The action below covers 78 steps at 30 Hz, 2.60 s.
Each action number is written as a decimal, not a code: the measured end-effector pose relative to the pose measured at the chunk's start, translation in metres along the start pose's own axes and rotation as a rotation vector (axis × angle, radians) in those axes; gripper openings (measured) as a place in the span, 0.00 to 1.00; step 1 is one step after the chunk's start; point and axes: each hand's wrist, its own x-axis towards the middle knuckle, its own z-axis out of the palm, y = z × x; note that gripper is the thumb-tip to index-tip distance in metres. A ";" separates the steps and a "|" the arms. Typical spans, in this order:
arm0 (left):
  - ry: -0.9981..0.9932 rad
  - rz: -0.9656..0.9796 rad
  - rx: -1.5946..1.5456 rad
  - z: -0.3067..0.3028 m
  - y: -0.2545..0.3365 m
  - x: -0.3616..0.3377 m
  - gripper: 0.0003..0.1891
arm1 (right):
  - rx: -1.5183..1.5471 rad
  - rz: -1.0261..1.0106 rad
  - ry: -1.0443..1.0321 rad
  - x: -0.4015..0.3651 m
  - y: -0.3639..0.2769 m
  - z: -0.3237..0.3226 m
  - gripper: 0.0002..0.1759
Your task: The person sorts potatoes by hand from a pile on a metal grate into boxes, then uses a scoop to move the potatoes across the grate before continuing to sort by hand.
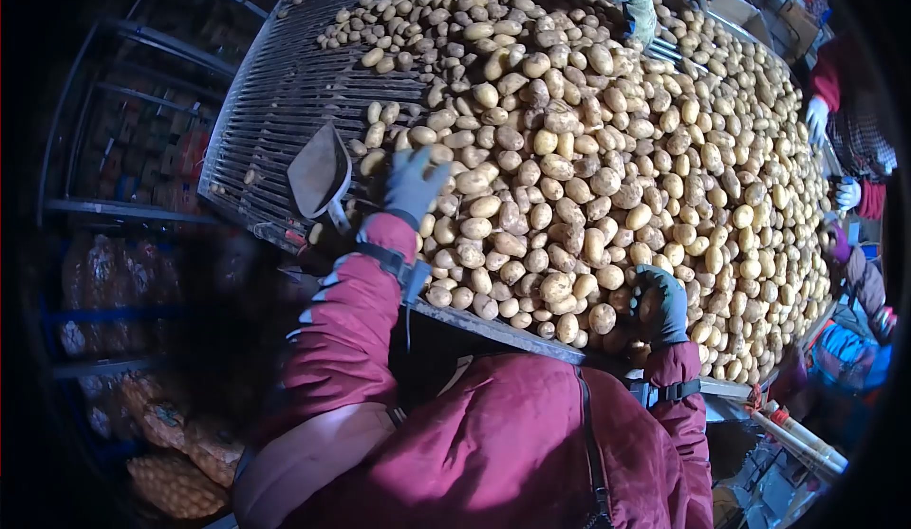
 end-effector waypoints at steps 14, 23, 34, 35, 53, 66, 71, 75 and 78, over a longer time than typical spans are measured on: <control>-0.366 -0.322 -1.453 -0.022 0.035 0.108 0.36 | -0.257 -0.171 0.029 0.000 0.004 -0.004 0.11; -0.911 0.222 -1.140 -0.116 0.146 0.154 0.45 | 0.049 -0.041 0.030 -0.007 -0.004 0.012 0.11; -0.530 0.724 -1.256 -0.186 0.196 0.048 0.35 | 0.154 0.067 0.072 -0.004 -0.006 0.009 0.11; -0.363 0.835 -1.249 -0.172 0.195 0.043 0.29 | 0.152 0.068 0.075 -0.003 -0.004 0.009 0.11; -0.479 0.186 -1.198 -0.037 0.106 0.197 0.37 | -0.567 -0.325 0.012 0.000 0.014 -0.006 0.10; -0.575 0.770 -0.948 -0.158 0.104 0.109 0.23 | -0.682 -0.705 0.068 -0.010 -0.009 0.008 0.07; -0.566 0.649 -1.356 -0.093 0.253 0.093 0.30 | 0.017 -0.001 0.104 -0.010 -0.012 0.012 0.04; -0.350 0.640 -0.857 -0.190 0.257 0.067 0.29 | -0.882 -0.674 0.085 -0.010 -0.006 0.001 0.06; -0.036 0.830 -0.872 -0.162 0.257 0.060 0.23 | -0.803 -0.697 0.098 -0.009 0.002 -0.001 0.09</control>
